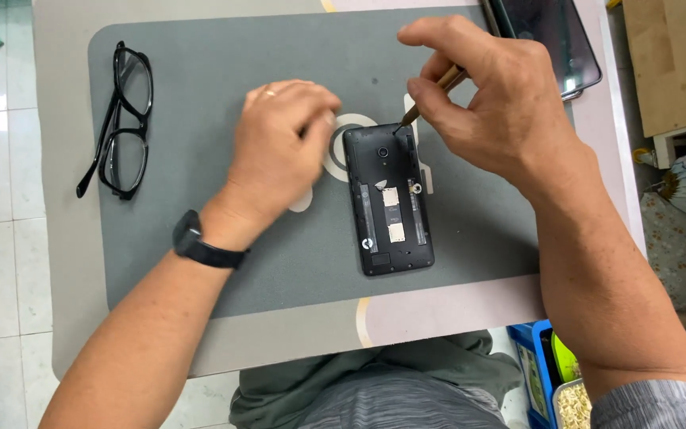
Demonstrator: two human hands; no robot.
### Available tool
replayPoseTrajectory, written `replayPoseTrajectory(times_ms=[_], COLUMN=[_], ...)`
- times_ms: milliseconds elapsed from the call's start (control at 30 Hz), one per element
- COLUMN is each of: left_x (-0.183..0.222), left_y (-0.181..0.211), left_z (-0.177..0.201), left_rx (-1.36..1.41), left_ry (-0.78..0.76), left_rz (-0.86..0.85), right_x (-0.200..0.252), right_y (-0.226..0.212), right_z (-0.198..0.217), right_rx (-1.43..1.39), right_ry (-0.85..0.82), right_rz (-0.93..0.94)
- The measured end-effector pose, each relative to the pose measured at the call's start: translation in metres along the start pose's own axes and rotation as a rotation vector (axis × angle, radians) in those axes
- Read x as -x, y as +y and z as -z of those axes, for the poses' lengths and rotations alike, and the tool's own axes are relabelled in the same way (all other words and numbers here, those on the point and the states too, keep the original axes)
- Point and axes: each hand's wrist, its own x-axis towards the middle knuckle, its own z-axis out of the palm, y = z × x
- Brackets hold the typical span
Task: Using a small prying tool to carefully remove the back cover of a smartphone.
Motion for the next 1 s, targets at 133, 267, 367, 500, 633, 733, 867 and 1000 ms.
replayPoseTrajectory(times_ms=[133,267,367,500,633,733,867,1000], left_x=[0.005,0.006,0.006,0.006,0.005,0.003,0.001,0.002], left_y=[0.005,0.005,0.005,0.004,0.006,0.002,-0.005,-0.003], left_z=[-0.003,0.000,0.001,0.001,0.005,0.007,0.007,0.008], left_rx=[-0.292,-0.308,-0.343,-0.337,-0.299,-0.256,-0.283,-0.492], left_ry=[-0.066,-0.095,-0.110,-0.113,-0.137,-0.134,-0.153,-0.115], left_rz=[-0.293,-0.334,-0.357,-0.348,-0.340,-0.351,-0.387,-0.493], right_x=[-0.003,-0.001,0.001,0.001,0.000,-0.001,-0.001,0.001], right_y=[-0.005,0.000,0.002,0.000,-0.001,-0.002,-0.006,0.000], right_z=[0.008,0.008,0.008,0.008,0.008,0.009,0.008,0.003], right_rx=[-0.063,0.014,-0.007,-0.002,-0.002,-0.037,-0.033,0.001], right_ry=[-0.079,-0.069,-0.052,-0.047,-0.059,-0.082,-0.099,-0.043], right_rz=[-0.021,-0.045,-0.098,-0.043,-0.031,-0.033,-0.065,-0.103])
